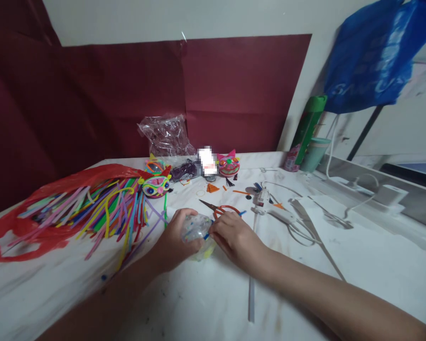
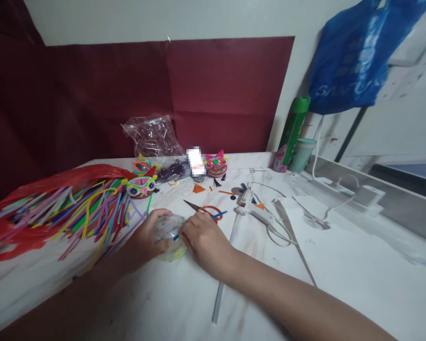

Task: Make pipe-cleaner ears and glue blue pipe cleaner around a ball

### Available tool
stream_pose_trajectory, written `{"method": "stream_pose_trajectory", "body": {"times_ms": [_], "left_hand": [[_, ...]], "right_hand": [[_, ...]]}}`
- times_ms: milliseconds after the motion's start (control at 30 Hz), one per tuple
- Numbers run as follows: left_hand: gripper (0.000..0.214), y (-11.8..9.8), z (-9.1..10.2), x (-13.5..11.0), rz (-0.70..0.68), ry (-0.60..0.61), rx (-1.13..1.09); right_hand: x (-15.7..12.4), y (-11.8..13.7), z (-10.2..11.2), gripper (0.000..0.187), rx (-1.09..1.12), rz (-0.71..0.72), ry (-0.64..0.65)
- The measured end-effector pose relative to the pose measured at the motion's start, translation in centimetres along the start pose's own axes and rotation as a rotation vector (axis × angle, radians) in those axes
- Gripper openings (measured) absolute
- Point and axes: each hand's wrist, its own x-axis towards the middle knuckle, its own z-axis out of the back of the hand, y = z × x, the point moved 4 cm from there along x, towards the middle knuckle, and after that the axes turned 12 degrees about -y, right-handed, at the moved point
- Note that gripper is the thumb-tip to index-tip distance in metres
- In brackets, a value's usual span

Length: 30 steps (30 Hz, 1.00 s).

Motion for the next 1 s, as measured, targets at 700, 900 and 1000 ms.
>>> {"method": "stream_pose_trajectory", "body": {"times_ms": [700, 900, 1000], "left_hand": [[0.048, -1.0, -0.1, -0.3, -0.112, -0.001, 0.035], [0.047, -1.0, 0.0, -0.2, -0.116, -0.01, 0.041], [0.048, -0.8, 0.0, -0.3, -0.105, 0.003, 0.051]], "right_hand": [[-0.4, 0.3, -0.9, 0.014, 0.0, -0.034, 0.088], [-0.5, -0.1, -0.8, 0.013, 0.084, -0.145, 0.067], [-0.2, -0.8, -0.3, 0.012, 0.201, -0.31, 0.036]]}}
